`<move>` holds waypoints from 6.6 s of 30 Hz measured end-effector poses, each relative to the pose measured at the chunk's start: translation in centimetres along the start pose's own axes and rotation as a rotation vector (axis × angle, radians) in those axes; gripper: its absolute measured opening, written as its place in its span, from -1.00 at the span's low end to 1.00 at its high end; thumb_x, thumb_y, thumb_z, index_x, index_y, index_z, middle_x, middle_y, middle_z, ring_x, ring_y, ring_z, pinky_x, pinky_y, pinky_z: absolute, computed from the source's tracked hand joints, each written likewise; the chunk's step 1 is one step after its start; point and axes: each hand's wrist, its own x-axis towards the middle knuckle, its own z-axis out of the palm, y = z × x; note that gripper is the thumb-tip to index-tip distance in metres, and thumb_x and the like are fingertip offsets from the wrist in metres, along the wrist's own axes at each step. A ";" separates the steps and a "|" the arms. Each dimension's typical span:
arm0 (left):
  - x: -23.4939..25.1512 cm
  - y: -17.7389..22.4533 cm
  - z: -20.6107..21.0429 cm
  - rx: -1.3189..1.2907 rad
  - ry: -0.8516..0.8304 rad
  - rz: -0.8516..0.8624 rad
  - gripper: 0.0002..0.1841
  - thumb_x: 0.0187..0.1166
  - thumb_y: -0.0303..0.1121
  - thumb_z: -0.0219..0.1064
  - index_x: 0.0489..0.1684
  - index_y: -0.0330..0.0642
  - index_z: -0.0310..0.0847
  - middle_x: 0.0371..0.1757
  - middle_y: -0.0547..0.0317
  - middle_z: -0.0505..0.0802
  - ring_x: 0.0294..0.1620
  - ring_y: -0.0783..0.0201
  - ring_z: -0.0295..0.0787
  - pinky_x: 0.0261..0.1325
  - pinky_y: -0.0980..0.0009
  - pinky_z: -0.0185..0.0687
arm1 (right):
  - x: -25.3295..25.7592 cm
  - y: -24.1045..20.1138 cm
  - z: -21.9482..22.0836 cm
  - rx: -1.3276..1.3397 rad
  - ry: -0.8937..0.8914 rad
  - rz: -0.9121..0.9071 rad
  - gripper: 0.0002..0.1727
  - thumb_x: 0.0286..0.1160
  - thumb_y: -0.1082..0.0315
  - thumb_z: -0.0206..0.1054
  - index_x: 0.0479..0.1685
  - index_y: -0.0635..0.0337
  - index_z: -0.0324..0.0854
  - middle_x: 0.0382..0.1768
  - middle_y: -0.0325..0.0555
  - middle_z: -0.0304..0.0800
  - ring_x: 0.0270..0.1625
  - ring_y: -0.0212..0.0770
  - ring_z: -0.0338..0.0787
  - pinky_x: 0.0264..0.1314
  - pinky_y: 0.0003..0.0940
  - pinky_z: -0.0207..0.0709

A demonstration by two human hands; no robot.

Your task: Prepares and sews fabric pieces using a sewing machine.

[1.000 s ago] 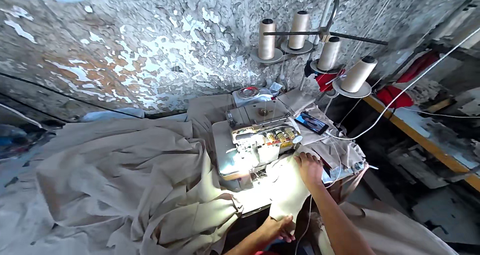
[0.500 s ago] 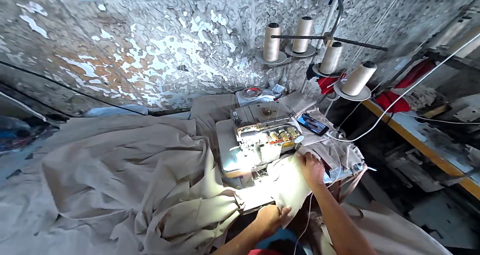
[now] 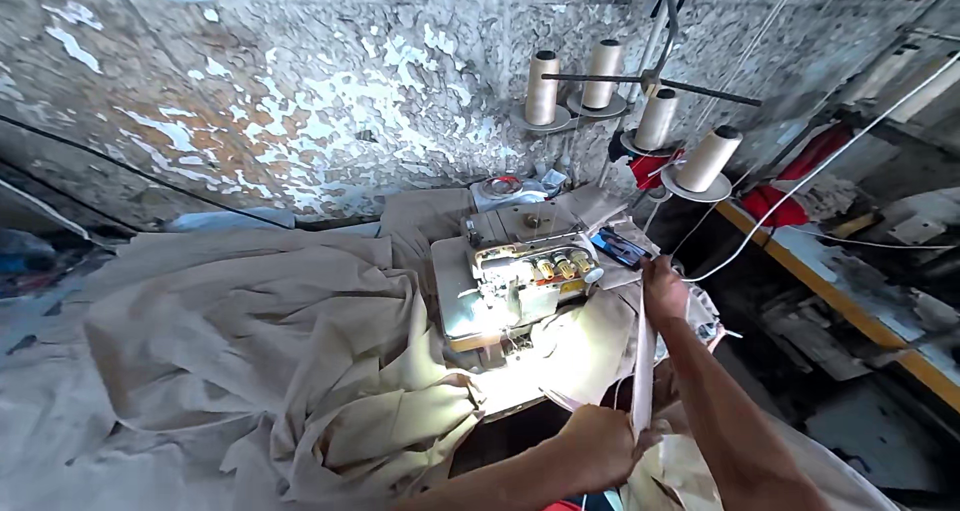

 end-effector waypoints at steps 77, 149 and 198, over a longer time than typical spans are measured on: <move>-5.0 1.6 1.3 -0.256 0.116 0.287 -0.40 0.87 -0.21 0.00 -0.60 -0.55 0.55 -0.57 -0.24 0.65 -0.40 -0.13 0.68 -0.25 -0.01 0.50 | 4.1 2.9 -3.9 0.107 0.074 0.125 -0.32 0.78 -0.17 0.09 -0.02 0.38 0.75 0.07 0.49 0.77 0.28 0.50 0.70 0.24 0.51 0.39; -8.9 -8.1 -2.9 -1.275 0.666 -0.026 -0.79 0.76 -0.46 0.13 -0.16 -0.13 0.73 -0.31 0.42 0.85 -0.26 0.57 0.79 -0.06 0.54 0.73 | -17.6 -3.2 0.6 0.827 -0.027 -1.053 -0.80 0.55 0.35 0.31 -0.15 0.15 0.86 -0.22 -0.11 0.77 -0.04 -0.55 0.70 0.14 -0.80 0.51; -9.2 -7.6 -0.6 0.087 0.840 -0.095 -0.57 0.60 -0.03 0.35 0.15 -0.19 0.79 -0.23 -0.02 0.92 -0.37 0.00 0.89 -0.36 -0.04 0.72 | -18.7 -3.6 1.7 0.888 -0.330 -0.829 -0.85 0.43 0.28 0.48 -0.31 0.19 0.81 -0.10 -0.15 0.80 -0.34 -0.70 0.58 -0.34 -0.85 0.43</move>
